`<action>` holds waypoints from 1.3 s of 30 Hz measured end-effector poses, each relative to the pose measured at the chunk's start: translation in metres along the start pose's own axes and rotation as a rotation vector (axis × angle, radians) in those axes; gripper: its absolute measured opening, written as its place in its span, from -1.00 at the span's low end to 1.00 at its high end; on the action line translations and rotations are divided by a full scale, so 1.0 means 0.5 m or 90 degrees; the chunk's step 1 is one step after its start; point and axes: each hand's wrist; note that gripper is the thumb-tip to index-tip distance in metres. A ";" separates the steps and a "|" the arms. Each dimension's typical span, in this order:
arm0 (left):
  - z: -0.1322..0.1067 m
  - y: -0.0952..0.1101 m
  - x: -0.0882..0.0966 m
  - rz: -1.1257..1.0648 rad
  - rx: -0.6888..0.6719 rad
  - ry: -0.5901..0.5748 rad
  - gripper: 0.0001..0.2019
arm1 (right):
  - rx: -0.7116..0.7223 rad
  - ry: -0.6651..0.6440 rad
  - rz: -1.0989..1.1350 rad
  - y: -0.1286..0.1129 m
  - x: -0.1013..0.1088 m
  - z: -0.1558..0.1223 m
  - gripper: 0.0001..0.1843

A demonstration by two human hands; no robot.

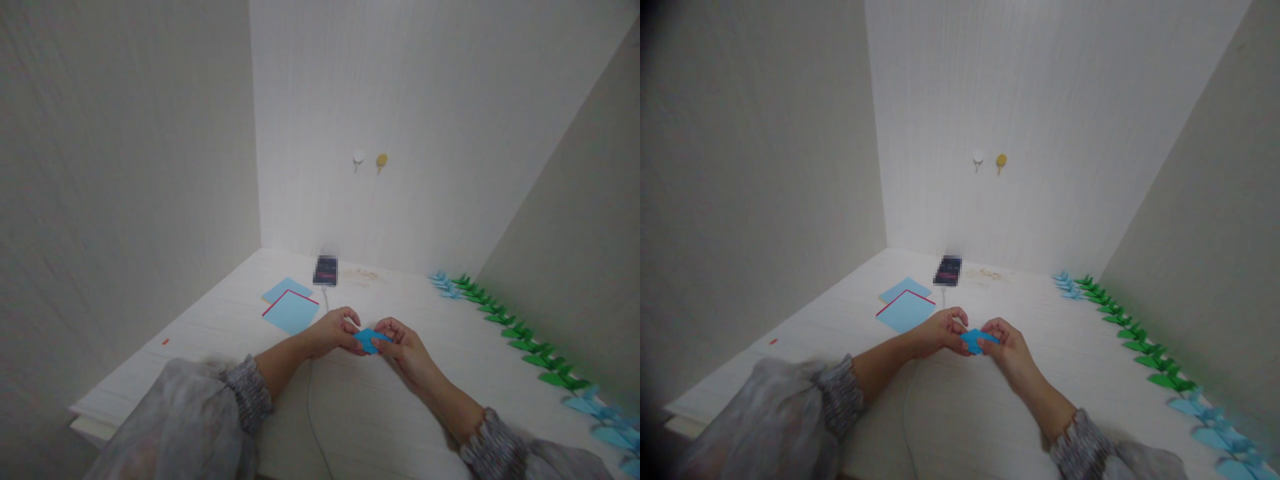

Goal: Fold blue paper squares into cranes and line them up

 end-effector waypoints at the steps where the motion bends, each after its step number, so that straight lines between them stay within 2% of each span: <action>1: 0.000 0.000 -0.001 0.005 0.001 0.004 -0.51 | -0.001 -0.002 -0.002 0.002 -0.001 0.000 -0.74; 8: 0.005 -0.002 -0.007 0.061 0.028 0.087 -0.50 | -0.009 -0.008 -0.012 0.010 -0.009 0.003 -0.71; 13: 0.006 0.001 0.000 0.061 0.018 0.116 -0.48 | -0.043 -0.036 0.032 0.005 0.008 0.004 -0.64; 23: 0.010 -0.001 -0.006 0.066 0.036 0.125 -0.46 | -0.077 -0.001 0.027 0.001 0.018 0.005 -0.58; 32: 0.012 -0.005 0.005 0.090 0.036 0.143 -0.48 | -0.094 -0.051 0.000 -0.027 0.004 -0.004 -0.56; 35: 0.012 -0.007 0.006 0.101 0.036 0.132 -0.48 | -0.084 -0.070 -0.019 -0.022 -0.002 -0.002 -0.56; 39: 0.010 -0.006 0.006 0.106 0.044 0.121 -0.48 | -0.072 -0.046 -0.035 -0.002 -0.002 0.003 -0.61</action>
Point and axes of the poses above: each hand's wrist, its own z-axis towards the middle knuckle, its own x-axis out of the back of the hand, y = z × x, and after that the axes turned 8 degrees about -y, right-handed
